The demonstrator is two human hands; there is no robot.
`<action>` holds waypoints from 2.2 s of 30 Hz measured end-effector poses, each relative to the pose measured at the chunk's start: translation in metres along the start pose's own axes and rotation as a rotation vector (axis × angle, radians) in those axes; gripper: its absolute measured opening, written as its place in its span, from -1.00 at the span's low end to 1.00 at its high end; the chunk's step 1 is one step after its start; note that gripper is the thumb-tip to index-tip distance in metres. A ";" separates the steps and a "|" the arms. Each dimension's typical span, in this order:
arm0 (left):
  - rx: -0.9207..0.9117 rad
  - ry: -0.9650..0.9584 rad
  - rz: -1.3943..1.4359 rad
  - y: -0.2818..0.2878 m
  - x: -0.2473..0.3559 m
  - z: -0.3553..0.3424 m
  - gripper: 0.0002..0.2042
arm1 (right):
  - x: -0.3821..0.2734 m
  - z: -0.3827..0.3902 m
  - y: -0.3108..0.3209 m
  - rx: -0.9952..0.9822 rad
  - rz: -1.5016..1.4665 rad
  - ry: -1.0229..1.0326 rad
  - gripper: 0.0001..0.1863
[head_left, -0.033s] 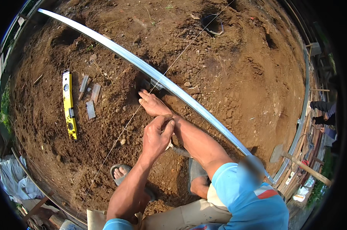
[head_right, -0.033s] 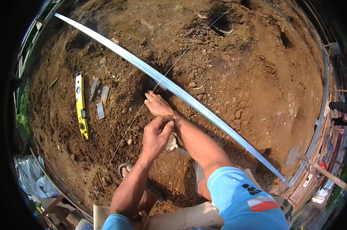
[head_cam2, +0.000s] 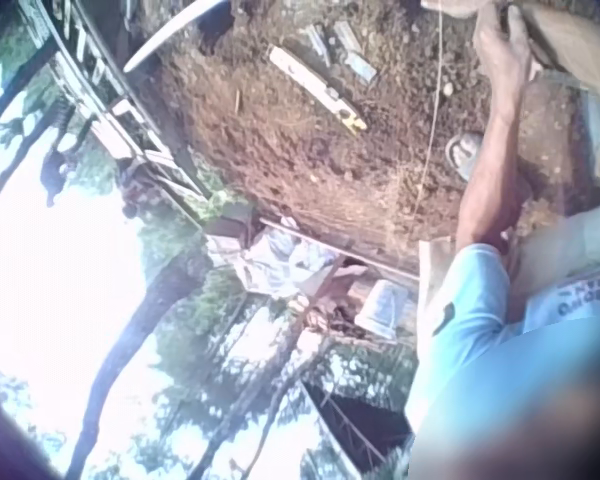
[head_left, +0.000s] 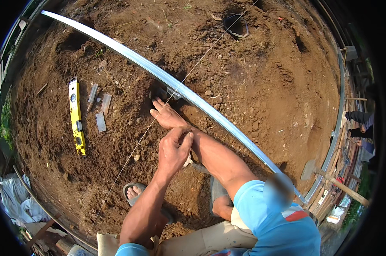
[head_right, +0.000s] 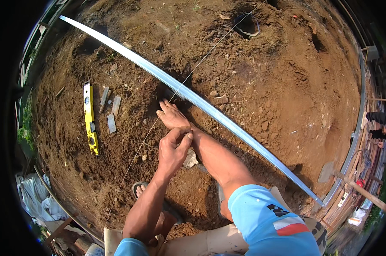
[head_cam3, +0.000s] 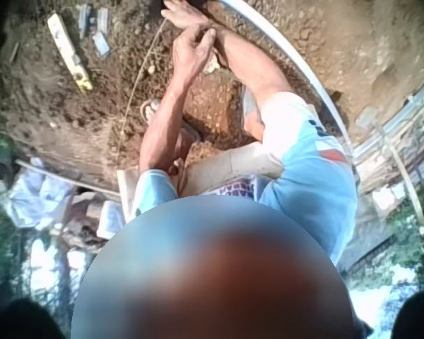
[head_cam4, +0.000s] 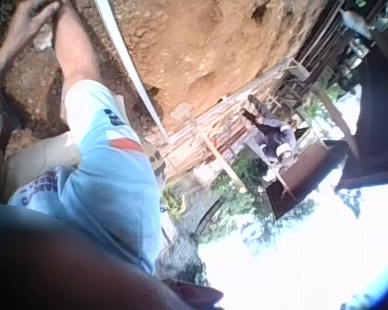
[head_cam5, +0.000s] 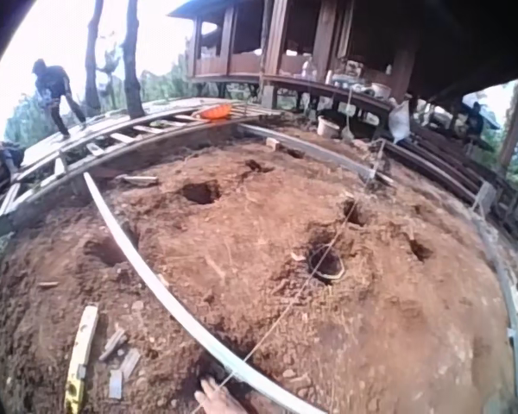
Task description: The person positions a long metal frame on the ground, uses a trowel to adjust soil around it, and aligns it with a string line. Another person uses a hammer drill nearby. The person continues to adjust the frame and soil to ensure proper alignment.
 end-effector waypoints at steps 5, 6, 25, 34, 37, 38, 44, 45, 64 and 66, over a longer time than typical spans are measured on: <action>0.002 0.051 -0.037 0.006 -0.017 -0.008 -0.72 | 0.021 -0.018 -0.024 0.048 0.099 -0.086 -0.21; -0.012 0.049 -0.032 0.006 -0.019 -0.008 -0.72 | 0.025 -0.018 -0.028 0.000 0.108 -0.080 -0.22; -0.060 0.097 -0.037 -0.011 -0.043 -0.005 -0.73 | 0.046 -0.020 -0.015 -0.207 0.272 0.191 -0.36; -0.087 0.054 -0.064 -0.011 -0.034 -0.003 -0.73 | 0.045 -0.014 0.007 -0.474 0.590 -0.117 -0.50; -0.095 0.054 -0.049 -0.009 -0.035 0.001 -0.72 | 0.061 -0.024 -0.002 -0.485 0.681 -0.077 -0.62; -0.095 0.064 -0.038 -0.008 -0.036 0.003 -0.72 | 0.067 -0.025 -0.010 -0.532 0.771 -0.010 -0.64; -0.091 0.016 -0.077 -0.004 -0.023 0.007 -0.72 | 0.063 -0.024 -0.012 -0.283 0.925 0.141 -0.84; -0.096 -0.001 -0.096 -0.004 -0.019 0.008 -0.72 | 0.054 -0.017 -0.007 -0.198 0.849 0.113 -0.85; -0.247 0.097 -0.275 0.016 -0.021 -0.031 -0.58 | -0.002 0.271 0.046 -0.361 0.441 0.200 -0.57; -0.253 -0.021 -0.306 -0.003 -0.030 -0.040 -0.56 | 0.008 0.271 0.049 -0.322 0.464 0.145 -0.58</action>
Point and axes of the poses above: each hand's wrist, its own z-axis away from the middle knuckle, its own y-axis out of the back of the hand, x = y × z, the point moved 7 cm from there along -z, towards the middle knuckle, and after that the axes turned 8 degrees about -z, right-handed, at the moved point
